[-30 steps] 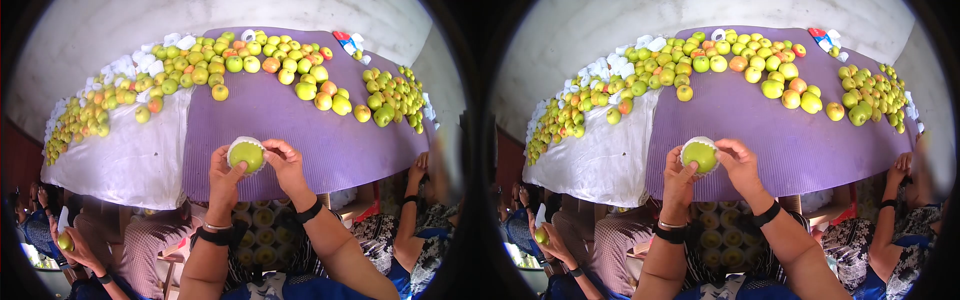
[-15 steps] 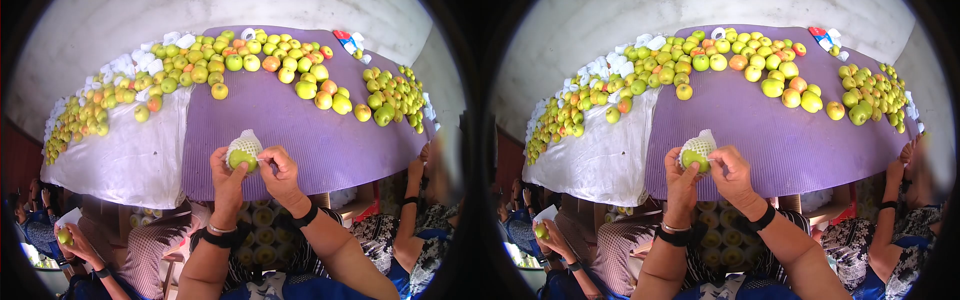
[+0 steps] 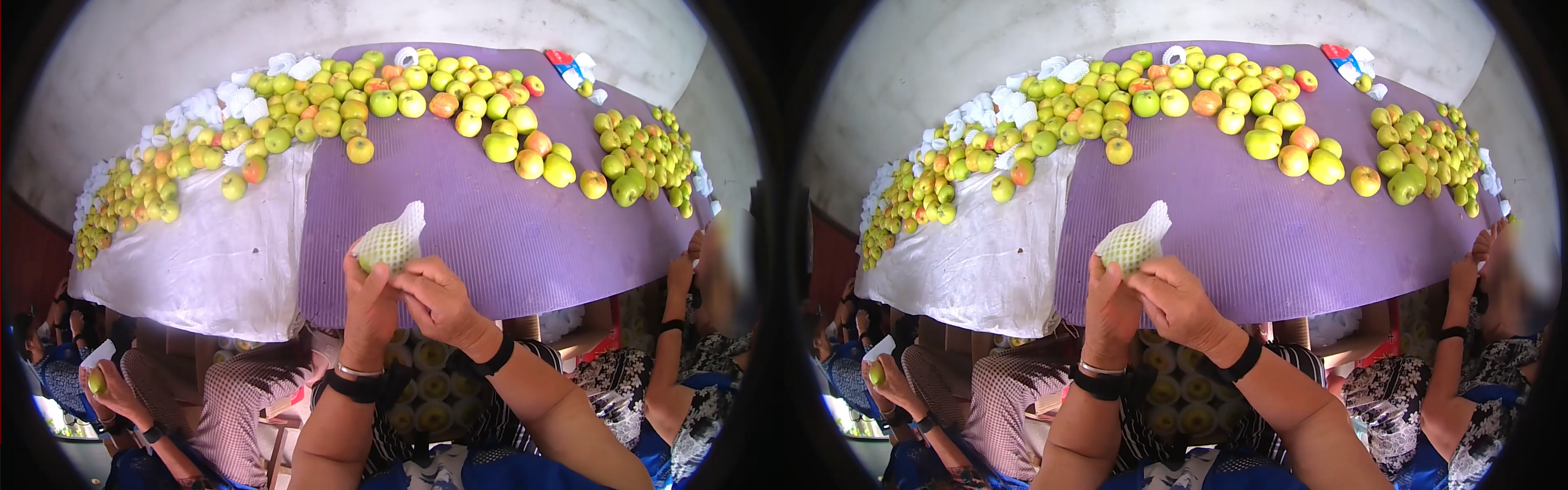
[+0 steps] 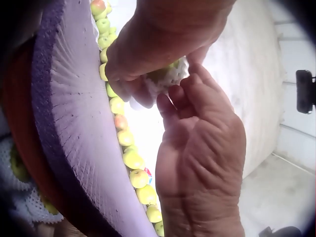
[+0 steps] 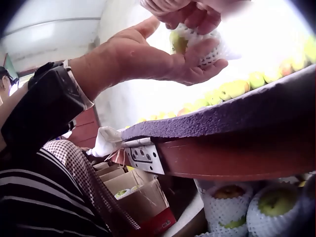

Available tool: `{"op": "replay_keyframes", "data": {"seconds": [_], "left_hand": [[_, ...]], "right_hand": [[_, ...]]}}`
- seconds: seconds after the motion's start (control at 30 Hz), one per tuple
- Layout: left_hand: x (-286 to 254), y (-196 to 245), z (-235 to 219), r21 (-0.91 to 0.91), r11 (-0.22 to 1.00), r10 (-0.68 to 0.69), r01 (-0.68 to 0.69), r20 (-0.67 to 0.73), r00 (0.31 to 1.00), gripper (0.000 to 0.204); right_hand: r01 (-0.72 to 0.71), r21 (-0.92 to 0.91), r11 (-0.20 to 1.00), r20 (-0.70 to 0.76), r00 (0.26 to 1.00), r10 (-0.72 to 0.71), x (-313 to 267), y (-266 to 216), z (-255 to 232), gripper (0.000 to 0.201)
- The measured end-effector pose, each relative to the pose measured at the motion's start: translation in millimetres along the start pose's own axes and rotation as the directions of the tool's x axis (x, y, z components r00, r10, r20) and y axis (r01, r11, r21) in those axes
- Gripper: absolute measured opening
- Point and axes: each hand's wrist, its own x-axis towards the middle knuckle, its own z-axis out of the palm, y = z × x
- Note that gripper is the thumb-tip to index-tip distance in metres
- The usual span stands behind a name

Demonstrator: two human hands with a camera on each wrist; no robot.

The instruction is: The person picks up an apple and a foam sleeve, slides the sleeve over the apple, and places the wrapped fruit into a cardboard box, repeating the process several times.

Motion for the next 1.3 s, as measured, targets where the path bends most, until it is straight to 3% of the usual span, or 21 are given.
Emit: {"op": "replay_keyframes", "data": {"seconds": [0.03, 0.1, 0.13, 0.2, 0.27, 0.33, 0.47, 0.53, 0.57, 0.67, 0.73, 0.83, 1.03, 1.17, 1.27, 1.3], "left_hand": [[0, -1, 0, 0.001, 1.000, -0.003, 0.003, 0.001, 1.000, 0.049], [0, 0, 3, 0.060, 0.998, -0.023, 0.028, -0.080, 0.997, 0.044], [0, 2, 5, 0.059, 0.998, -0.026, 0.031, -0.078, 0.997, 0.044], [-3, 6, 11, 0.087, 0.989, -0.116, 0.122, -0.079, 0.990, 0.046], [-3, 4, 11, 0.085, 0.986, -0.137, 0.142, -0.064, 0.989, 0.047], [-3, 2, 10, 0.083, 0.984, -0.157, 0.160, -0.048, 0.986, 0.049], [-2, 0, 9, 0.088, 0.971, -0.215, 0.221, -0.070, 0.974, 0.050], [-2, -1, 7, 0.087, 0.969, -0.224, 0.231, -0.081, 0.971, 0.050], [-2, -3, 6, 0.119, 0.967, -0.212, 0.224, -0.104, 0.972, 0.049], [-1, -5, 4, 0.150, 0.966, -0.191, 0.211, -0.137, 0.972, 0.048], [-1, -6, 4, 0.150, 0.967, -0.182, 0.204, -0.148, 0.972, 0.048], [-2, -5, 7, 0.174, 0.965, -0.168, 0.194, -0.156, 0.973, 0.047], [-4, -2, 12, 0.182, 0.955, -0.219, 0.233, -0.095, 0.971, 0.050], [-4, -3, 16, 0.206, 0.960, -0.175, 0.192, -0.095, 0.980, 0.052], [-5, -6, 16, 0.215, 0.960, -0.157, 0.177, -0.106, 0.982, 0.051], [-5, -7, 15, 0.196, 0.963, -0.164, 0.186, -0.123, 0.979, 0.051]], "right_hand": [[-0.002, -0.001, 1.000, -0.002, 1.000, 0.002, 0, 0, -1, 0.027], [-0.236, 0.099, 0.967, -0.183, 0.951, 0.251, 1, 1, -6, 0.028], [-0.237, 0.096, 0.967, -0.185, 0.950, 0.252, 2, 5, -8, 0.028], [-0.436, 0.465, 0.770, -0.315, 0.731, 0.605, 4, 23, -11, 0.029], [-0.496, 0.513, 0.701, -0.238, 0.702, 0.671, 0, 35, -20, 0.029], [-0.531, 0.718, 0.451, -0.011, 0.638, 0.770, 2, 36, -25, 0.022], [-0.620, 0.600, 0.505, 0.049, 0.659, 0.750, -3, 42, -27, 0.014], [-0.503, 0.621, 0.602, -0.064, 0.733, 0.678, -3, 42, -27, 0.009], [-0.503, 0.621, 0.602, -0.063, 0.733, 0.678, -2, 40, -27, 0.009], [-0.467, 0.700, 0.540, -0.024, 0.740, 0.672, 3, 31, -30, 0.009], [-0.569, 0.700, 0.431, 0.081, 0.663, 0.744, 5, 29, -31, 0.013], [-0.621, 0.697, 0.359, 0.134, 0.604, 0.785, 7, 27, -32, 0.015], [-0.564, 0.726, 0.394, 0.104, 0.656, 0.747, 7, 24, -31, 0.018], [-0.531, 0.761, 0.372, 0.091, 0.655, 0.750, 8, 21, -30, 0.018], [-0.545, 0.768, 0.336, 0.095, 0.615, 0.783, 7, 21, -28, 0.015], [-0.562, 0.628, 0.539, -0.029, 0.674, 0.738, 6, 22, -25, 0.015]]}}
